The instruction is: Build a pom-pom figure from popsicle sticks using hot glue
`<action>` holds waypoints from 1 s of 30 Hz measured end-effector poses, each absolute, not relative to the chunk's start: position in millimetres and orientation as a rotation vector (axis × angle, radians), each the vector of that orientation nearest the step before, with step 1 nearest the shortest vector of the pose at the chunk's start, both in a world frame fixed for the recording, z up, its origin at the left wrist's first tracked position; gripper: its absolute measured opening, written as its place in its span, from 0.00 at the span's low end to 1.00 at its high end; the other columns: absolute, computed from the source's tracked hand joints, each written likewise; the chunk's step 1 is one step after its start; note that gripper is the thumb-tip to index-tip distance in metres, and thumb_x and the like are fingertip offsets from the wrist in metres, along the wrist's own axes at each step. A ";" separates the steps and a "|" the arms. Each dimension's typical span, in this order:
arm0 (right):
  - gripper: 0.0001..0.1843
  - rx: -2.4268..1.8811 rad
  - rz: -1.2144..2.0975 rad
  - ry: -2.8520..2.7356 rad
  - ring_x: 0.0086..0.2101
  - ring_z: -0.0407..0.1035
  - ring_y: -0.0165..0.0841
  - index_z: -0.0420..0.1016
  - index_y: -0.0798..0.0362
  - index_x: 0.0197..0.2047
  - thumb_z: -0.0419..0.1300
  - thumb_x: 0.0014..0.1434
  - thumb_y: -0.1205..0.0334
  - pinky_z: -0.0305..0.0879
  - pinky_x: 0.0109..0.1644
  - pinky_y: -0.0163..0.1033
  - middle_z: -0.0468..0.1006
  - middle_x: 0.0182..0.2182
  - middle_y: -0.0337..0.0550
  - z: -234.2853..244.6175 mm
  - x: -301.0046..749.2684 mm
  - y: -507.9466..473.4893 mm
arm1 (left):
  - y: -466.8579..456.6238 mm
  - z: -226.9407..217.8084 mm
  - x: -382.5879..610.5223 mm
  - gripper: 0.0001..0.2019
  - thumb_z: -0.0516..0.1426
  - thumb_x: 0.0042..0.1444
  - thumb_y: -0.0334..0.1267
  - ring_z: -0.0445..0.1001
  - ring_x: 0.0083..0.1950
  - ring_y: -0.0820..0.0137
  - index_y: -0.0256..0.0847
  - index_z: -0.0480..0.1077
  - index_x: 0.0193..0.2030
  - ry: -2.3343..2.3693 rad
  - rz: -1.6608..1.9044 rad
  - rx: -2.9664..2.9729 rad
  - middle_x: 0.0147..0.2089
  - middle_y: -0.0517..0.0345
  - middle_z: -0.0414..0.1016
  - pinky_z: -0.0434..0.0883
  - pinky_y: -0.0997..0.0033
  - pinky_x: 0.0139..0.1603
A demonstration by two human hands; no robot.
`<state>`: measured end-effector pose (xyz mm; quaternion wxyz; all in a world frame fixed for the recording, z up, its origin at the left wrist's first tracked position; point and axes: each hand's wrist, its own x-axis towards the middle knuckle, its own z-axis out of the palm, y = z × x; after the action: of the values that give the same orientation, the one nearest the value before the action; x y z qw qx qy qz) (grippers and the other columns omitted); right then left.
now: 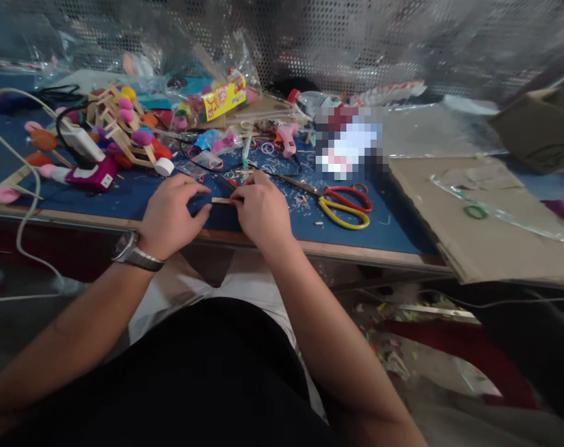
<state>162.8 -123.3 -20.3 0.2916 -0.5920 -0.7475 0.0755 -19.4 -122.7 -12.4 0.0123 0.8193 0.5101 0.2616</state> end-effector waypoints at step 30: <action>0.23 -1.699 0.176 -1.870 0.45 0.72 0.48 0.75 0.57 0.59 0.53 0.61 0.68 0.69 0.54 0.55 0.76 0.45 0.58 -12.1 195.3 -188.6 | -126.3 -13.4 -1.3 0.16 0.53 0.66 0.41 0.73 0.47 0.53 0.31 0.77 0.46 1.251 0.502 2.932 0.44 0.41 0.79 0.69 0.53 0.50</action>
<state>195.3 -188.6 -12.1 0.3000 -0.6400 -0.7043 0.0662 -1.3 -126.3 -13.4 -0.0427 0.9078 0.3872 0.1553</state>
